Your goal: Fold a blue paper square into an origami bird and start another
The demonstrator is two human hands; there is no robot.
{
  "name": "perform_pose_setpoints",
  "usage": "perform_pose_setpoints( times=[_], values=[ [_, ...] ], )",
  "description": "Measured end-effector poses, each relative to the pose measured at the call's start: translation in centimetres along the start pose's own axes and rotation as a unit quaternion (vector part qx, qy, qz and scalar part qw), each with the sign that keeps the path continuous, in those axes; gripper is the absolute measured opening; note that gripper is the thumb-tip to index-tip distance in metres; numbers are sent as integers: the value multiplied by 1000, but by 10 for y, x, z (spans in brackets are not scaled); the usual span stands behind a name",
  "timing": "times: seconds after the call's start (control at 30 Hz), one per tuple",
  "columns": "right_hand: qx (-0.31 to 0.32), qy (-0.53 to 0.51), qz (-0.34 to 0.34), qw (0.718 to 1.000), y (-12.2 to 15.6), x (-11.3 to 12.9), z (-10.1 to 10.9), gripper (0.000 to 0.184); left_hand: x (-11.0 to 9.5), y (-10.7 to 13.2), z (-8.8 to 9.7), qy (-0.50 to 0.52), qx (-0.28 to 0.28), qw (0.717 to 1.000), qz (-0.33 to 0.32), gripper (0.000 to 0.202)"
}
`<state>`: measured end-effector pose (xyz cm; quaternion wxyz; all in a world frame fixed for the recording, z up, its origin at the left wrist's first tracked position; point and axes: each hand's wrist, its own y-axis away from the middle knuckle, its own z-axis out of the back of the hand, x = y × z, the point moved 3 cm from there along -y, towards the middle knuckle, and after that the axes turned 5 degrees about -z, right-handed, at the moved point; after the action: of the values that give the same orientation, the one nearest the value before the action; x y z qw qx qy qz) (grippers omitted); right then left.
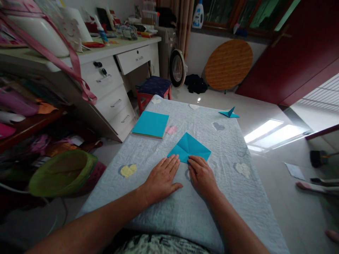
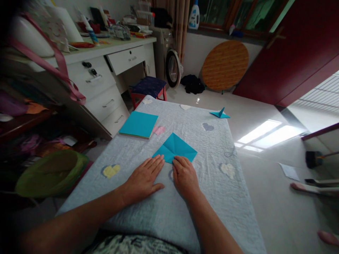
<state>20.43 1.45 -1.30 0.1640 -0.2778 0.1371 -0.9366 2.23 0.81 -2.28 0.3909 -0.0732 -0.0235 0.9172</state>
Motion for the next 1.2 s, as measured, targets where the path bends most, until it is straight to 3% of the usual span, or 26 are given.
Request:
perform_pose_setpoints(
  times=[0.3, 0.4, 0.57, 0.77, 1.2],
  values=[
    [31, 17, -13, 999, -1, 2, 1, 27, 20, 11, 17, 31, -57, 993, 97, 50],
    [49, 38, -10, 998, -2, 4, 2, 30, 40, 3, 23, 108, -81, 981, 139, 44],
    [66, 63, -7, 996, -3, 7, 2, 31, 62, -21, 27, 190, -52, 964, 179, 18],
    [73, 65, -14, 995, -3, 7, 2, 31, 62, -32, 21, 164, -43, 958, 229, 7],
    [77, 62, -16, 995, -3, 6, 2, 31, 63, -29, 20, 135, -57, 966, 214, 4]
  ],
)
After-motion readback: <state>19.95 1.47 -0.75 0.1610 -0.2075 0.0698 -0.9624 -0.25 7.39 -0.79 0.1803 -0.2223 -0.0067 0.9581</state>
